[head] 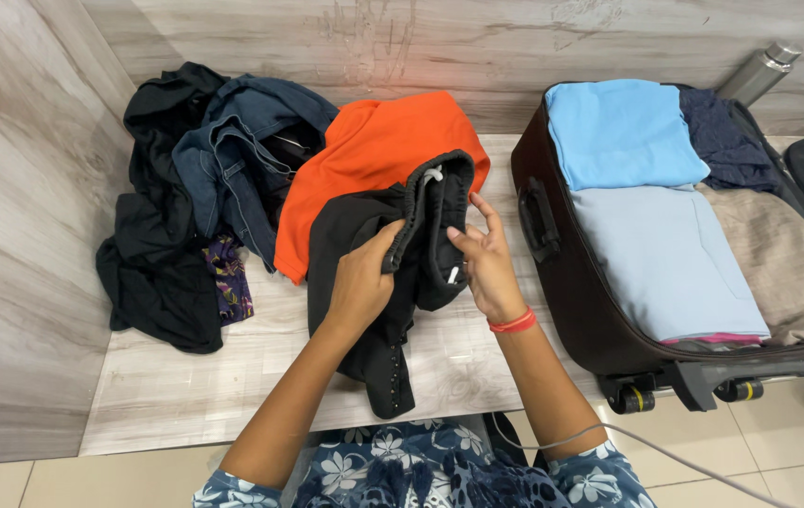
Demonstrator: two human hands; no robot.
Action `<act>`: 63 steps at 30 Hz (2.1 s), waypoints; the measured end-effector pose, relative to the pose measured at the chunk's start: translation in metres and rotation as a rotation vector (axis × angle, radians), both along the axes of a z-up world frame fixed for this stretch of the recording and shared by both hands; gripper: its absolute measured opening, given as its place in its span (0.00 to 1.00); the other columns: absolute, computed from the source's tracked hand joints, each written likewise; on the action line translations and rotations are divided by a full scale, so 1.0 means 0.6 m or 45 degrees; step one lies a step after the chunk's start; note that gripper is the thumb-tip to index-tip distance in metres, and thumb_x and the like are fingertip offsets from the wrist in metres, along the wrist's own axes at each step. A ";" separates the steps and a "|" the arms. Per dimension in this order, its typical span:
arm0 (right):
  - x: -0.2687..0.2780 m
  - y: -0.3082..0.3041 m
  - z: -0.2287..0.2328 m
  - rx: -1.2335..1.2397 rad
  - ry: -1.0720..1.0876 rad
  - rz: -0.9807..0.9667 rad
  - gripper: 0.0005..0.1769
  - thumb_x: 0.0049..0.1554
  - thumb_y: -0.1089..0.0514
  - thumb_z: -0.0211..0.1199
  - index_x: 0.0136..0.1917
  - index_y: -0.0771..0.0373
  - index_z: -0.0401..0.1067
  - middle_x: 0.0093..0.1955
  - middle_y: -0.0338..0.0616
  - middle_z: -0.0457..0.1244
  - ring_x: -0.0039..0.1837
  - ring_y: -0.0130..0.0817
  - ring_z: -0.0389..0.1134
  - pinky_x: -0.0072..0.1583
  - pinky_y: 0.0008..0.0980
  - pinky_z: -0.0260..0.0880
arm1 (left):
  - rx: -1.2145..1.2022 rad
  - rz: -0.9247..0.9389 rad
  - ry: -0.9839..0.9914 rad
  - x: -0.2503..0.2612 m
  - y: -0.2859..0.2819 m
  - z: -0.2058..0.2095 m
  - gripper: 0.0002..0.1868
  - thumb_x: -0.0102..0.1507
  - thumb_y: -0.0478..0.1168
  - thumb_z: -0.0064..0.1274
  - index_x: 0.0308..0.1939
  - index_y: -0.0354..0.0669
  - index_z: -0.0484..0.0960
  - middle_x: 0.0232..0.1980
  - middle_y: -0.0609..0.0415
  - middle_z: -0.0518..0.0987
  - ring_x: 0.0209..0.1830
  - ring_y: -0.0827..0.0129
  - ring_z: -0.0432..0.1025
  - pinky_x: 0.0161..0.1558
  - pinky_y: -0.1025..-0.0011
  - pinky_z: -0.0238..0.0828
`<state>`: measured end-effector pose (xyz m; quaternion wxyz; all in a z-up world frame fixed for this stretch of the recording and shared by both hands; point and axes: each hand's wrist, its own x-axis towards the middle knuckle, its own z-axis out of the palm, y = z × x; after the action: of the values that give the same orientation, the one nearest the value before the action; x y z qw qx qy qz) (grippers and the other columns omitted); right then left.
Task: The person folds various articles of clothing, including light blue pants, dark blue shorts, and black pants, on a wooden surface. They then place the folded items into an open suitcase. The person handles the clothes one by one, smoothing and folding them before stacking them inside the luggage.
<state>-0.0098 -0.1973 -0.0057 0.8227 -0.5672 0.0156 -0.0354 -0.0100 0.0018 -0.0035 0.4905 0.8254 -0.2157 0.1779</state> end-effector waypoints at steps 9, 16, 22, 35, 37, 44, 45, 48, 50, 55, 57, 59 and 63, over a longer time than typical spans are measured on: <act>-0.024 0.013 0.050 0.527 -0.286 0.125 0.40 0.61 0.69 0.56 0.82 0.61 0.45 0.70 0.53 0.62 0.62 0.33 0.67 0.64 0.28 0.72 | 0.115 -0.193 -0.168 -0.043 -0.026 0.074 0.41 0.53 0.57 0.63 0.61 0.33 0.74 0.47 0.38 0.82 0.43 0.46 0.78 0.38 0.57 0.74; -0.011 0.027 -0.031 -0.023 -0.657 -0.126 0.24 0.67 0.68 0.59 0.74 0.68 0.59 0.65 0.50 0.61 0.67 0.34 0.64 0.69 0.31 0.67 | 0.296 0.094 -0.152 0.048 -0.047 0.105 0.25 0.66 0.54 0.55 0.23 0.38 0.82 0.22 0.42 0.77 0.22 0.47 0.75 0.26 0.53 0.67; 0.017 0.089 -0.246 -0.845 -0.395 -0.381 0.11 0.54 0.59 0.67 0.47 0.69 0.76 0.39 0.40 0.70 0.42 0.25 0.70 0.45 0.27 0.69 | -0.284 0.121 -0.105 0.071 -0.056 0.155 0.32 0.69 0.56 0.52 0.19 0.33 0.76 0.15 0.47 0.71 0.15 0.62 0.66 0.23 0.60 0.55; 0.019 0.166 -0.178 -1.141 -0.632 -0.149 0.27 0.57 0.45 0.70 0.61 0.64 0.73 0.57 0.52 0.69 0.57 0.45 0.69 0.56 0.41 0.67 | -1.035 -0.563 -0.036 0.033 -0.035 0.218 0.17 0.77 0.44 0.52 0.38 0.36 0.73 0.35 0.67 0.68 0.37 0.82 0.60 0.47 0.79 0.60; 0.038 0.171 -0.213 -0.983 -0.839 -0.062 0.36 0.59 0.45 0.69 0.71 0.69 0.64 0.69 0.60 0.62 0.69 0.52 0.63 0.64 0.44 0.64 | -1.126 -0.621 -0.030 0.030 -0.028 0.223 0.16 0.78 0.44 0.53 0.41 0.37 0.75 0.38 0.65 0.70 0.39 0.82 0.62 0.47 0.80 0.60; 0.138 0.031 -0.297 -1.324 -0.654 0.037 0.37 0.49 0.49 0.75 0.67 0.65 0.69 0.64 0.57 0.66 0.66 0.51 0.66 0.64 0.42 0.66 | -1.493 -0.362 -0.090 0.033 0.107 0.242 0.24 0.70 0.49 0.57 0.62 0.39 0.71 0.58 0.57 0.76 0.55 0.74 0.74 0.58 0.71 0.76; 0.147 -0.001 -0.265 -1.692 -0.051 0.104 0.17 0.54 0.53 0.70 0.57 0.56 0.81 0.55 0.56 0.71 0.59 0.48 0.73 0.61 0.38 0.72 | -1.501 -0.304 -0.191 0.043 0.150 0.240 0.26 0.71 0.49 0.58 0.66 0.38 0.70 0.62 0.54 0.76 0.59 0.71 0.74 0.62 0.68 0.77; 0.094 -0.096 -0.142 -2.005 -0.367 -0.640 0.17 0.46 0.66 0.66 0.48 0.52 0.78 0.50 0.45 0.65 0.43 0.52 0.69 0.45 0.48 0.68 | -1.492 -0.215 -0.353 0.065 0.276 0.210 0.30 0.75 0.48 0.59 0.75 0.34 0.68 0.71 0.47 0.76 0.68 0.62 0.73 0.71 0.61 0.72; 0.060 -0.134 -0.059 -1.926 -0.578 -0.982 0.17 0.46 0.70 0.65 0.48 0.56 0.74 0.48 0.45 0.63 0.46 0.49 0.67 0.44 0.45 0.65 | -1.454 -0.247 -0.261 0.061 0.341 0.169 0.30 0.77 0.50 0.56 0.75 0.32 0.70 0.72 0.46 0.74 0.70 0.61 0.72 0.72 0.60 0.68; -0.014 -0.155 -0.025 -1.775 -0.617 -0.900 0.30 0.42 0.80 0.56 0.55 0.57 0.74 0.47 0.43 0.59 0.47 0.40 0.66 0.48 0.37 0.66 | -1.441 0.193 0.009 0.049 0.401 -0.009 0.31 0.71 0.53 0.56 0.68 0.34 0.70 0.68 0.46 0.73 0.68 0.59 0.71 0.70 0.59 0.71; -0.039 -0.148 -0.062 -1.886 -0.631 -0.707 0.36 0.40 0.79 0.58 0.59 0.55 0.76 0.47 0.42 0.60 0.45 0.40 0.66 0.45 0.37 0.66 | -1.491 0.411 0.195 0.037 0.427 -0.087 0.34 0.68 0.56 0.56 0.68 0.34 0.72 0.69 0.46 0.74 0.69 0.59 0.71 0.69 0.61 0.71; -0.062 -0.146 -0.109 -2.010 -0.575 -0.516 0.40 0.39 0.78 0.61 0.62 0.51 0.78 0.46 0.41 0.61 0.44 0.39 0.65 0.43 0.37 0.66 | -1.431 0.719 0.367 0.010 0.451 -0.165 0.36 0.68 0.60 0.54 0.68 0.35 0.71 0.70 0.46 0.72 0.70 0.60 0.70 0.68 0.62 0.71; -0.095 -0.125 -0.214 -2.111 -0.455 -0.367 0.32 0.43 0.74 0.64 0.58 0.49 0.80 0.50 0.41 0.63 0.53 0.39 0.64 0.50 0.38 0.66 | -1.477 0.896 0.588 -0.037 0.480 -0.276 0.37 0.68 0.59 0.52 0.71 0.37 0.65 0.73 0.47 0.68 0.71 0.61 0.66 0.66 0.61 0.67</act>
<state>-0.0669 -0.2723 -0.1344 0.1202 -0.9633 -0.0732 -0.2284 -0.0322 0.2895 -0.1691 0.7970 0.4688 0.3019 0.2321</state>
